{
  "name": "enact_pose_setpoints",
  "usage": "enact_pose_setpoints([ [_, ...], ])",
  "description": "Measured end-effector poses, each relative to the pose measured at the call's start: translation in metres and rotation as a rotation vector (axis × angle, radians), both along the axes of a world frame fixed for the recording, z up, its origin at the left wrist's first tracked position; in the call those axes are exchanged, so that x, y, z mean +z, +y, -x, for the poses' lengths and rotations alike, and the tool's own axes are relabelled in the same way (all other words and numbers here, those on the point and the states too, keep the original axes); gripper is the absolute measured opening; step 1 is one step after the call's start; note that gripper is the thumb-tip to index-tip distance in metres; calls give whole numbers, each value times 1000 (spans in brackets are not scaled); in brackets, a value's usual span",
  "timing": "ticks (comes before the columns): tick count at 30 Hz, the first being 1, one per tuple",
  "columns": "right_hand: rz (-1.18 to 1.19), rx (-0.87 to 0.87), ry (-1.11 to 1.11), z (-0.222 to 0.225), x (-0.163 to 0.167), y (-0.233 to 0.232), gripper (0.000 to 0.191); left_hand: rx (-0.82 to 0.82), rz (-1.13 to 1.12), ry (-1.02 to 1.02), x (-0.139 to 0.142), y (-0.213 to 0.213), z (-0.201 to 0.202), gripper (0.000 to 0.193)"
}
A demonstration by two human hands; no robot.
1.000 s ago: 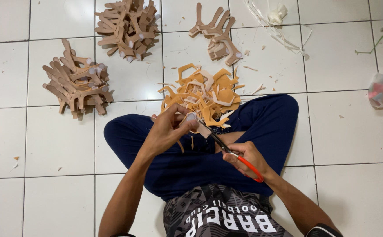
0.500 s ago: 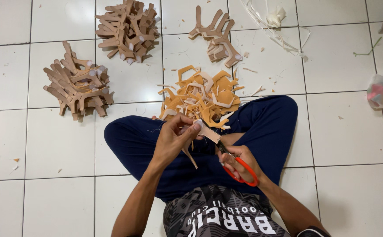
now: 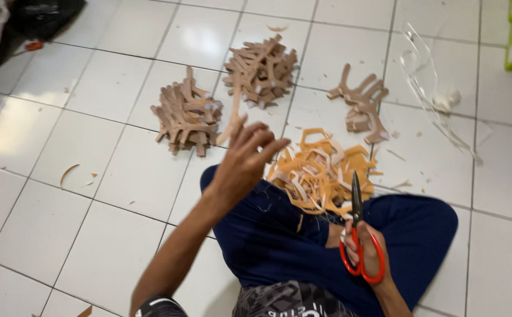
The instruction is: The person sits on a tiled floor and uses red-handled scissors to trim the edges of small light-brown wooden pieces. They pick up each piece, cut along its edges, and place the finished pieces into a pile on the floor. Trimmed scraps accumulate nearby.
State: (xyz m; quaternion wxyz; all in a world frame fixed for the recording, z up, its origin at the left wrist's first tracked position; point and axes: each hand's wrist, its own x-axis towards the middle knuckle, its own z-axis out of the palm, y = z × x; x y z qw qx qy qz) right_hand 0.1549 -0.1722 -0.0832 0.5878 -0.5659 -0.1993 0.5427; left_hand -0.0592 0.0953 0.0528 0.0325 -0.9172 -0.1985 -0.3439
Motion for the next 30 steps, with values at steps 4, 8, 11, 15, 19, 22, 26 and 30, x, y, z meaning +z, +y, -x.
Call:
enact_pose_setpoints([
  [4, 82, -25, -9, 2, -7, 7, 53, 67, -12, 40, -1, 82, 29, 24],
  [8, 84, 4, 35, 8, -13, 13, 54, 215, 50, 73, -32, 153, 65, 15],
  [11, 4, -1, 53, 9, -14, 19, 53, 555, 26, 154, -73, 156, 91, 41],
  [15, -27, -45, 88, -1, -10, 30, 56, 512, 708, 391, -111, 137, 74, 29],
  [19, 32, -52, 7, -26, -8, 54, 63, 308, 721, 170, -123, 126, 33, 32],
  [22, 4, -87, -99, -49, -7, 83, 64, 243, 731, 157, -118, 128, -7, 29],
  [26, -74, -295, 5, -68, -8, 113, 64, 172, 706, 137, -111, 125, -83, 25],
  [30, -143, -411, 220, -77, -8, 123, 63, -24, 681, 179, -118, 103, -184, 21],
])
